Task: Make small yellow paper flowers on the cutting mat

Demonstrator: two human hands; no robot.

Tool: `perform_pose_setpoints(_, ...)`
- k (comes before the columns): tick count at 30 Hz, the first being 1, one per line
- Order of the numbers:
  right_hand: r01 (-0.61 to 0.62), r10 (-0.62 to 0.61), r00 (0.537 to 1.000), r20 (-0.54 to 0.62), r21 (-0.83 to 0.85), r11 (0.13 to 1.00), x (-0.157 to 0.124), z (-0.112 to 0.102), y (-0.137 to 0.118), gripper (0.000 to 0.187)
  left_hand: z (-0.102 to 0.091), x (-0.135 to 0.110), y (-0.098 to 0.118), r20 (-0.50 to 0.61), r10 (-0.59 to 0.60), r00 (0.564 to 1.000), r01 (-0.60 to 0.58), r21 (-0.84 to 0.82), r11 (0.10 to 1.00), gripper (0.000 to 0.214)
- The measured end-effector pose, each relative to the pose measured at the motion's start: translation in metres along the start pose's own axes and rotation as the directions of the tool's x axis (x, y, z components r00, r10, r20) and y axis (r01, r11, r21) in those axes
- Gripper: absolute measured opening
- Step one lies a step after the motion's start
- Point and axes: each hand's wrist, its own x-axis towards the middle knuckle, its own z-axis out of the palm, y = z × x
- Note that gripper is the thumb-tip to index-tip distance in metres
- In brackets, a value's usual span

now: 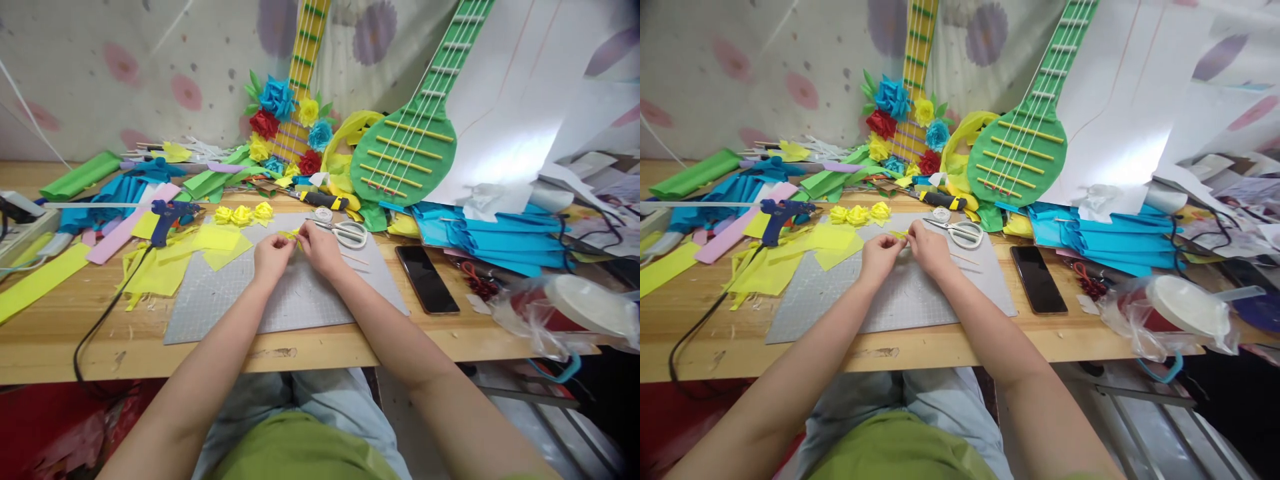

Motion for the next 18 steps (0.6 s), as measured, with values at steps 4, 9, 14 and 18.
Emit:
perform_pose_setpoints(4,-0.015,0.015,1.000,0.002,-0.057,0.998,0.000,0.003,-0.001,0.015,0.002,-0.001,0.008,0.169,-0.317,0.933,0.357,-0.350,0.866,0.022)
perform_pose_setpoints(9,0.031,-0.031,1.000,0.005,-0.117,0.993,-0.002,0.007,-0.006,0.019,-0.001,-0.003,0.013,0.231,-0.345,0.910,0.415,-0.479,0.774,0.025)
perform_pose_setpoints(14,0.074,-0.072,0.997,0.021,-0.154,0.985,-0.003,0.007,-0.011,0.023,-0.002,-0.003,0.014,0.256,-0.409,0.876,0.480,-0.558,0.677,0.021)
perform_pose_setpoints(18,0.087,-0.084,0.996,0.027,-0.162,0.983,-0.003,0.009,-0.011,0.022,-0.003,0.000,0.015,0.271,-0.442,0.855,0.511,-0.590,0.626,0.017)
